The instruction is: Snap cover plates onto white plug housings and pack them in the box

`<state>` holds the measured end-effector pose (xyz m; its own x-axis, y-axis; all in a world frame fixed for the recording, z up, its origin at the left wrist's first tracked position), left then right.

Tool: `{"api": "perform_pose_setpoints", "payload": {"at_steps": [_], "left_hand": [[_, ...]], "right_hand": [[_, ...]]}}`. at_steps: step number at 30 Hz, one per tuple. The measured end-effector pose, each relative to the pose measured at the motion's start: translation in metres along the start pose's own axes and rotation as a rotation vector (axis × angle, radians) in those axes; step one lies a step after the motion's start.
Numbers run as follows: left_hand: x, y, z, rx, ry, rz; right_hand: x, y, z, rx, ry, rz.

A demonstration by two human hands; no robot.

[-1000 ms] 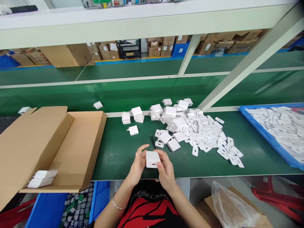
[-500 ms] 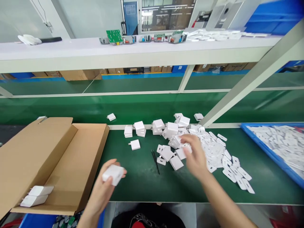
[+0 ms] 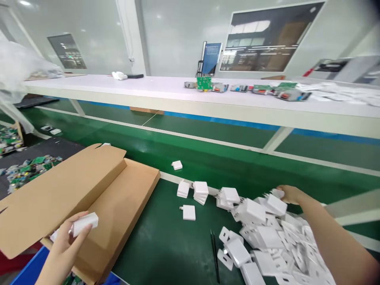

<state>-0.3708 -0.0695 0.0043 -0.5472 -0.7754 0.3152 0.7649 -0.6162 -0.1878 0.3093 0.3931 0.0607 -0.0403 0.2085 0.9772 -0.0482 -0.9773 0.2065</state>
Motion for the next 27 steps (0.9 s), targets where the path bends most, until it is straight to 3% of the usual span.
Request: {"api": "perform_pose_setpoints", "payload": {"at_steps": [3,6,8,10,13,16,18,20,24,27], "left_hand": [[0.001,-0.013,-0.011,-0.072,-0.137,-0.038],[-0.010,-0.021,-0.010,-0.219,-0.353,-0.064],[-0.016,-0.026,-0.012,-0.265,-0.474,-0.065],[-0.018,-0.032,-0.017,-0.302,-0.604,-0.094],[-0.012,-0.043,-0.027,-0.375,-0.823,-0.181],[0.002,-0.054,-0.035,-0.379,-1.004,-0.207],[0.011,-0.058,-0.041,-0.358,-1.065,-0.222],[0.017,-0.058,-0.047,-0.329,-1.081,-0.233],[0.024,-0.055,-0.058,-0.248,-1.076,-0.149],[0.034,-0.052,-0.052,-0.224,-0.908,-0.013]], "right_hand": [[0.023,-0.012,-0.014,0.083,0.109,0.031],[0.055,-0.022,-0.060,0.234,0.154,0.090],[0.067,-0.026,-0.112,0.353,0.165,0.100],[0.066,-0.028,-0.176,0.487,0.177,0.084],[0.045,-0.026,-0.274,0.676,0.209,0.045],[0.021,-0.020,-0.343,0.799,0.270,0.004],[0.010,-0.019,-0.364,0.825,0.323,-0.022],[0.002,-0.022,-0.370,0.824,0.375,-0.054],[-0.009,-0.027,-0.362,0.804,0.456,-0.103],[-0.014,-0.023,-0.355,0.775,0.504,-0.090]]}}
Point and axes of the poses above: each hand's wrist, its own y-axis away from the middle knuckle, its own x-axis out of the back of the hand, z = x × y, the point moved 3 cm from there along -y, towards the middle knuckle, and after that the axes turned 12 degrees about y, right-handed, at the moved point
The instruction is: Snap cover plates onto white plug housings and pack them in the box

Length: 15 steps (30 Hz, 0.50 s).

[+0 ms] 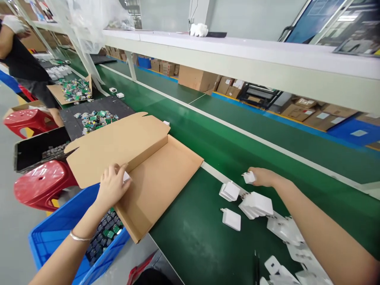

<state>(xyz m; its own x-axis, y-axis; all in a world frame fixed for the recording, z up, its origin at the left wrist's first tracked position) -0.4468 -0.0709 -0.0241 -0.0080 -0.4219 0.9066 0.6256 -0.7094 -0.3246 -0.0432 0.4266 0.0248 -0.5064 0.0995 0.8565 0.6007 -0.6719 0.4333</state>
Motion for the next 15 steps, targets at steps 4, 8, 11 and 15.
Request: {"api": "perform_pose_setpoints", "payload": {"at_steps": [4,8,11,15], "left_hand": [[0.043,0.015,0.006,0.114,0.327,0.327],[0.076,0.052,0.038,0.097,0.450,0.470],[0.072,0.085,0.074,-0.046,0.488,0.479],[0.032,0.121,0.132,-0.283,0.755,0.283]], "right_hand": [[0.009,0.018,-0.002,-0.061,0.036,0.022],[0.040,0.058,-0.009,-0.144,0.008,0.210],[0.058,0.116,-0.033,-0.240,-0.051,0.416],[0.043,0.207,-0.104,-0.195,-0.264,0.489]]}}
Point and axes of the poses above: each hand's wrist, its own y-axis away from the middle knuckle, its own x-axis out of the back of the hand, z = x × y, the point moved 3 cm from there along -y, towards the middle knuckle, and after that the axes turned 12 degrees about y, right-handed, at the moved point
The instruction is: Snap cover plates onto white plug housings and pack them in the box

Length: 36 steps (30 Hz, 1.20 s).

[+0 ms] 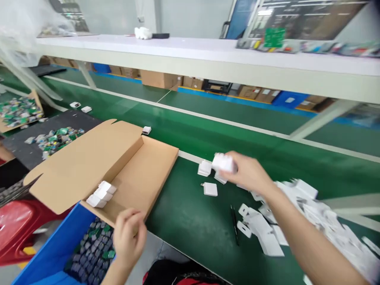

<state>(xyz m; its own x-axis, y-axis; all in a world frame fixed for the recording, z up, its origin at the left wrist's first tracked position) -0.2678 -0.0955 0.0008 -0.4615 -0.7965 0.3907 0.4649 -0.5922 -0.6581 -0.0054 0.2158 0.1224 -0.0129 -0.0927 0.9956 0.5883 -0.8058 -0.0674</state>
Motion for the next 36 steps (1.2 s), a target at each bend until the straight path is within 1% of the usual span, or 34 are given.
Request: {"api": "perform_pose_setpoints", "payload": {"at_steps": [1,3,5,7,9,10,11,12,14,16,18,19,20,21,23,24,25,26,27,29,31,34,36], "left_hand": [[-0.019,0.007,0.005,0.019,0.120,-0.065],[-0.060,0.018,0.017,0.090,0.333,-0.227],[-0.096,0.027,0.032,0.151,0.484,-0.392],[-0.127,0.034,0.048,0.202,0.570,-0.565],[-0.150,0.044,0.065,0.244,0.621,-0.726],[-0.158,0.049,0.073,0.259,0.650,-0.786],[-0.165,0.053,0.080,0.276,0.687,-0.821],[-0.171,0.058,0.087,0.299,0.737,-0.833],[-0.178,0.064,0.097,0.390,0.856,-0.801],[-0.181,0.067,0.102,0.541,0.948,-0.742],[-0.184,0.066,0.104,0.706,1.017,-0.708],[-0.185,0.064,0.104,0.787,1.060,-0.701],[-0.185,0.062,0.105,0.868,1.114,-0.702],[-0.186,0.060,0.106,0.948,1.176,-0.706],[-0.186,0.056,0.108,1.079,1.285,-0.706],[-0.186,0.053,0.110,1.111,1.324,-0.709],[-0.186,0.051,0.112,1.123,1.349,-0.715],[-0.186,0.048,0.115,1.125,1.365,-0.721],[-0.186,0.046,0.118,1.125,1.372,-0.724],[-0.186,0.042,0.123,1.131,1.379,-0.722],[-0.185,0.039,0.128,1.147,1.396,-0.723],[-0.183,0.035,0.135,1.172,1.471,-0.779],[-0.180,0.034,0.138,1.185,1.519,-0.823]], "right_hand": [[-0.006,0.026,-0.015,0.032,-0.034,-0.048],[-0.027,0.070,-0.040,0.054,-0.007,-0.130],[-0.054,0.102,-0.056,0.040,0.022,-0.170],[-0.080,0.122,-0.063,-0.030,0.014,-0.173],[-0.100,0.138,-0.066,-0.112,-0.018,-0.147],[-0.108,0.146,-0.069,-0.151,-0.067,-0.117],[-0.114,0.154,-0.071,-0.190,-0.145,-0.071],[-0.118,0.163,-0.075,-0.226,-0.247,-0.011],[-0.122,0.183,-0.083,-0.271,-0.468,0.139],[-0.120,0.205,-0.090,-0.252,-0.617,0.261],[-0.115,0.226,-0.087,-0.223,-0.691,0.348],[-0.113,0.237,-0.079,-0.251,-0.701,0.391],[-0.111,0.249,-0.066,-0.324,-0.684,0.436],[-0.111,0.261,-0.048,-0.439,-0.639,0.480],[-0.118,0.288,-0.005,-0.741,-0.451,0.521],[-0.124,0.301,0.016,-0.870,-0.347,0.506],[-0.132,0.312,0.035,-0.965,-0.254,0.481],[-0.141,0.322,0.052,-1.031,-0.170,0.445],[-0.151,0.330,0.065,-1.065,-0.112,0.406],[-0.167,0.340,0.080,-1.059,-0.063,0.358],[-0.176,0.343,0.084,-0.978,-0.089,0.339],[-0.176,0.345,0.082,-0.850,-0.158,0.324],[-0.171,0.346,0.083,-0.822,-0.209,0.328]]}}
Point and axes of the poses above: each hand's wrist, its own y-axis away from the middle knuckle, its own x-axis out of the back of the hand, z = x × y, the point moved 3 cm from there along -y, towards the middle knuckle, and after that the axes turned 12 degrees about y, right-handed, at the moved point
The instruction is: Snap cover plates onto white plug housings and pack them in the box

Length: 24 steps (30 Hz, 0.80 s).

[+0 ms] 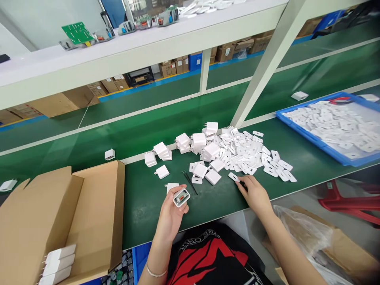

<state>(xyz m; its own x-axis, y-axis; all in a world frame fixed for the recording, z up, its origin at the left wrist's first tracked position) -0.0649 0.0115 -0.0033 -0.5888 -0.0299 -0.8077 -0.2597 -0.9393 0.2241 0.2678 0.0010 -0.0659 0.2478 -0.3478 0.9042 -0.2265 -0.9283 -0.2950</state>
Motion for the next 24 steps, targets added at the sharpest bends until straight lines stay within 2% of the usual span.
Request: {"api": "perform_pose_setpoints", "payload": {"at_steps": [3,5,9,12,15,17,20,24], "left_hand": [[-0.003,0.003,0.002,0.021,-0.001,-0.031],[-0.004,0.005,0.002,0.022,-0.017,-0.030],[-0.005,0.006,-0.002,0.007,-0.050,-0.029],[-0.004,0.005,-0.005,-0.032,-0.090,-0.011],[0.003,0.004,-0.003,-0.112,-0.121,0.060],[0.009,0.003,0.001,-0.169,-0.128,0.108],[0.018,0.004,0.007,-0.212,-0.132,0.154],[0.024,0.005,0.009,-0.200,-0.133,0.182]], "right_hand": [[0.012,-0.001,-0.004,-0.015,-0.054,-0.008],[0.022,-0.001,-0.018,-0.009,-0.101,-0.004],[0.046,0.002,-0.073,0.088,-0.355,-0.025],[0.052,0.004,-0.117,0.189,-0.380,-0.146],[0.036,0.004,-0.144,0.311,-0.183,-0.311],[0.019,0.003,-0.148,0.360,-0.012,-0.385],[0.003,0.000,-0.136,0.311,0.116,-0.408],[0.007,0.000,-0.114,0.148,0.195,-0.367]]}}
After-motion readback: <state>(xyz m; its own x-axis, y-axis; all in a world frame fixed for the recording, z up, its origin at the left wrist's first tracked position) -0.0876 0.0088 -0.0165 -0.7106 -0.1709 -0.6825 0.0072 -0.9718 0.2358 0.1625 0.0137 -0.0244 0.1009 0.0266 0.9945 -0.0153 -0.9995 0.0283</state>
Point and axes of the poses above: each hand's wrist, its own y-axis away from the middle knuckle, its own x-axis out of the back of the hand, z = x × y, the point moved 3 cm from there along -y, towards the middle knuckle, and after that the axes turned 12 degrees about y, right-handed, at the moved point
